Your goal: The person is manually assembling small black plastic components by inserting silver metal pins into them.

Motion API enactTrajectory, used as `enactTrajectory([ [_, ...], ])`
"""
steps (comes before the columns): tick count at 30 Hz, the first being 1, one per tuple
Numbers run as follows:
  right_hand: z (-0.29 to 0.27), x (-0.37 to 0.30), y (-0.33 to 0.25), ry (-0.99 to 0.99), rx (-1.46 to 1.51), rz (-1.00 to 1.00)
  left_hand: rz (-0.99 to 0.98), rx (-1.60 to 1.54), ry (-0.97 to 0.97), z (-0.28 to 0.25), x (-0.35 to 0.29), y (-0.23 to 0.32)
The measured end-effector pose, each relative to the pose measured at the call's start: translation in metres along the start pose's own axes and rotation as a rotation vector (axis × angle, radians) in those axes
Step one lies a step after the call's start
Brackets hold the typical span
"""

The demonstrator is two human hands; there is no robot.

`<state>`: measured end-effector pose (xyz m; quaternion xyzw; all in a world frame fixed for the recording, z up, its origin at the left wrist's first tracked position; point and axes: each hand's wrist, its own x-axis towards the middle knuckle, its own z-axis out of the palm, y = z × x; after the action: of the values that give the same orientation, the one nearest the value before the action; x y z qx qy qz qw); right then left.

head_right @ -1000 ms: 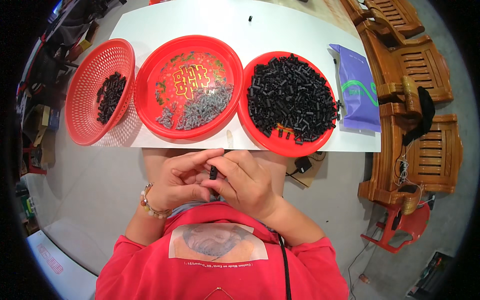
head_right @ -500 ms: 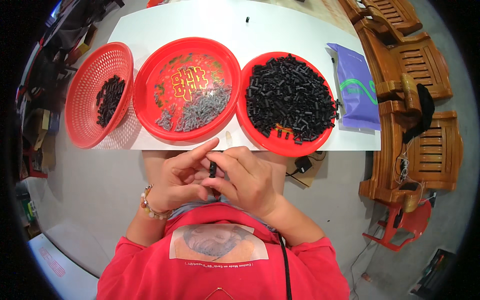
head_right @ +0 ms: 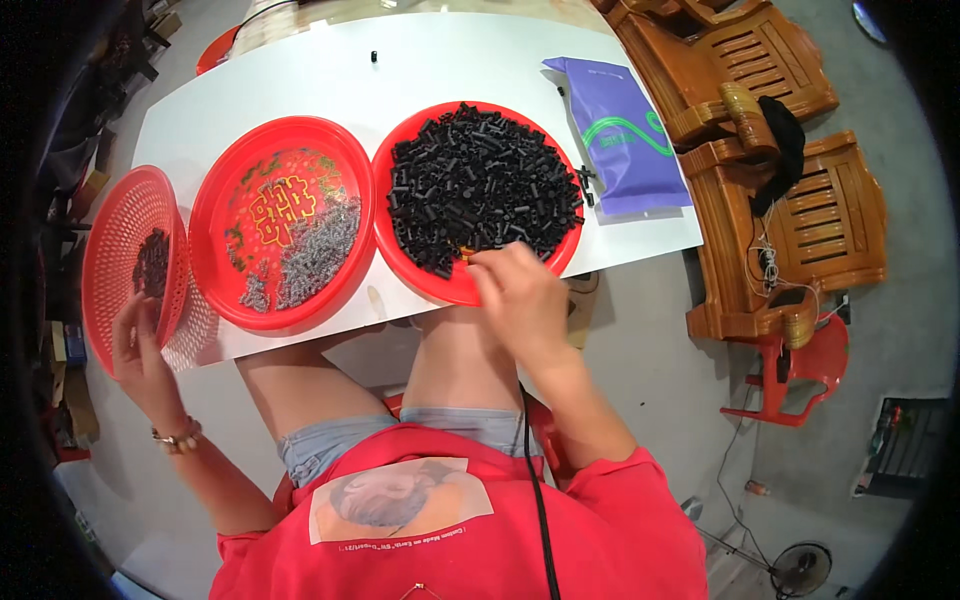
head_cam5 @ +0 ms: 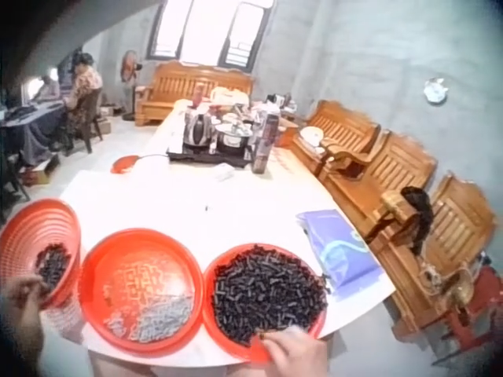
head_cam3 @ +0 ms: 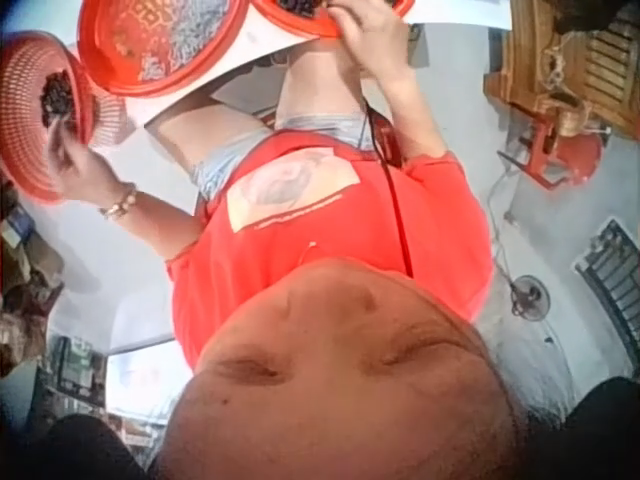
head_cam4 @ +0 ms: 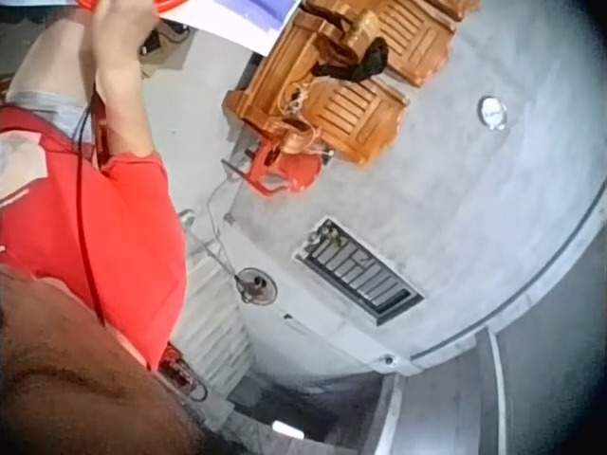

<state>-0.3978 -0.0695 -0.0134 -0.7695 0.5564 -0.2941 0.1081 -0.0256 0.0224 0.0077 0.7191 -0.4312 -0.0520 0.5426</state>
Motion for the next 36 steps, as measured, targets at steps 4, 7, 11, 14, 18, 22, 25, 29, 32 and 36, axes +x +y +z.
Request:
enactTrajectory([
  [4, -0.012, 0.001, 0.025, -0.061, -0.134, 0.19, 0.087, 0.367, -0.03, -0.017, 0.018, -0.028],
  [7, -0.01, 0.003, 0.023, -0.148, -0.143, 0.184, 0.179, 0.502, -0.004, -0.011, 0.013, -0.016],
  [11, -0.002, 0.009, 0.016, -0.196, -0.144, 0.121, 0.299, 0.279, 0.117, 0.005, -0.003, 0.008],
  [14, -0.005, 0.009, 0.02, -0.208, -0.186, 0.096, 0.15, -0.077, -0.029, 0.031, -0.033, 0.02],
  [18, -0.015, 0.009, 0.004, -0.186, -0.111, 0.078, 0.022, -0.283, -0.407, 0.055, -0.072, 0.039],
  [22, -0.013, 0.008, -0.029, -0.176, 0.078, -0.002, 0.133, -0.29, -0.554, 0.071, -0.092, 0.041],
  [25, -0.007, 0.005, -0.034, -0.189, 0.376, -0.019, -0.038, -0.331, -0.671, 0.079, -0.096, 0.051],
  [29, 0.005, -0.006, -0.045, -0.387, 1.163, 0.254, -0.099, -0.451, -0.676, 0.091, -0.099, 0.061],
  [32, 0.003, -0.01, -0.03, -0.468, 1.769, 0.571, -0.106, -0.466, -0.716, 0.096, -0.098, 0.068],
  [36, -0.013, -0.002, -0.005, -0.35, 1.884, 0.715, -0.155, -0.473, -0.725, 0.1, -0.102, 0.063],
])
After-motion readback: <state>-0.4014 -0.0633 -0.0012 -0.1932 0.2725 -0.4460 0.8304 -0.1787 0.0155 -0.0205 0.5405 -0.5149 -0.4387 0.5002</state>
